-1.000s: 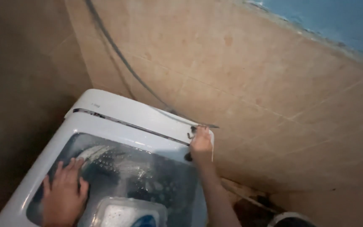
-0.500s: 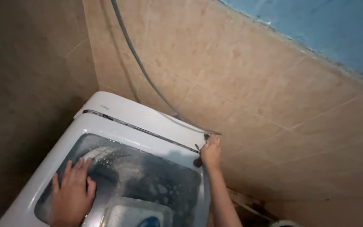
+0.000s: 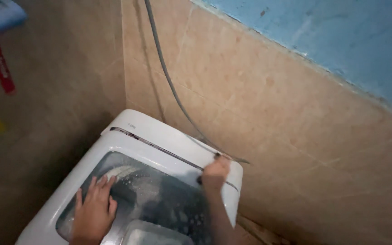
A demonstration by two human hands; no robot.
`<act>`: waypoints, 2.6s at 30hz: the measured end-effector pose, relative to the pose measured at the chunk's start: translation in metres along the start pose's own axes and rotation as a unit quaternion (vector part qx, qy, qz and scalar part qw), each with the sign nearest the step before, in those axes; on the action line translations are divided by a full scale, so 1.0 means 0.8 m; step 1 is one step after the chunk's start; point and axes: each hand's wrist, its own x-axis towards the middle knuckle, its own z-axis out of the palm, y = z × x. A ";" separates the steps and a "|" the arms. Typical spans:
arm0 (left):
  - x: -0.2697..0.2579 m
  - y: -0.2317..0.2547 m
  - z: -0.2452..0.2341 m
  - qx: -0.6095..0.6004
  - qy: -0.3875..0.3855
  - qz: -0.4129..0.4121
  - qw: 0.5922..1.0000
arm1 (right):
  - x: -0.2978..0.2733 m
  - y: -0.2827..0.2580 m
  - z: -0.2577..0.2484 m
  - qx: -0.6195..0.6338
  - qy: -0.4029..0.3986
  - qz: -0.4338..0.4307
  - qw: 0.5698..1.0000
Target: Cleaning the exterior and interior of a top-loading washing machine using a sponge and detergent.
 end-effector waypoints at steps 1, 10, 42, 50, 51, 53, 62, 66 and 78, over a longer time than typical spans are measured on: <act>0.000 0.001 0.000 0.011 -0.013 -0.002 1.000 | -0.002 -0.021 0.014 -0.028 0.095 -0.097 0.990; 0.002 -0.011 0.016 -0.002 -0.012 -0.004 1.000 | 0.074 -0.154 0.032 0.272 -0.177 -0.301 0.897; 0.000 -0.005 -0.003 -0.025 0.003 0.019 0.999 | 0.011 0.006 -0.098 0.053 -0.124 -0.197 0.971; -0.001 -0.009 0.009 -0.035 0.028 0.041 0.998 | -0.246 0.196 -0.101 0.034 -0.165 0.027 0.985; 0.000 -0.010 0.014 -0.019 0.028 0.042 0.999 | -0.265 0.215 -0.087 -0.057 -0.234 -0.013 0.971; -0.006 -0.014 0.015 -0.001 0.022 0.047 0.999 | -0.281 0.209 -0.096 -0.146 -0.304 -0.047 0.940; -0.008 -0.021 0.021 -0.012 0.025 0.063 0.998 | -0.160 0.116 -0.171 0.547 -0.133 0.167 0.810; -0.008 -0.028 0.032 -0.018 0.035 0.070 0.997 | -0.297 0.141 -0.173 0.423 -0.163 0.443 0.774; -0.011 -0.018 0.018 0.001 -0.011 0.060 0.998 | -0.142 0.020 -0.239 0.100 -0.174 0.006 0.980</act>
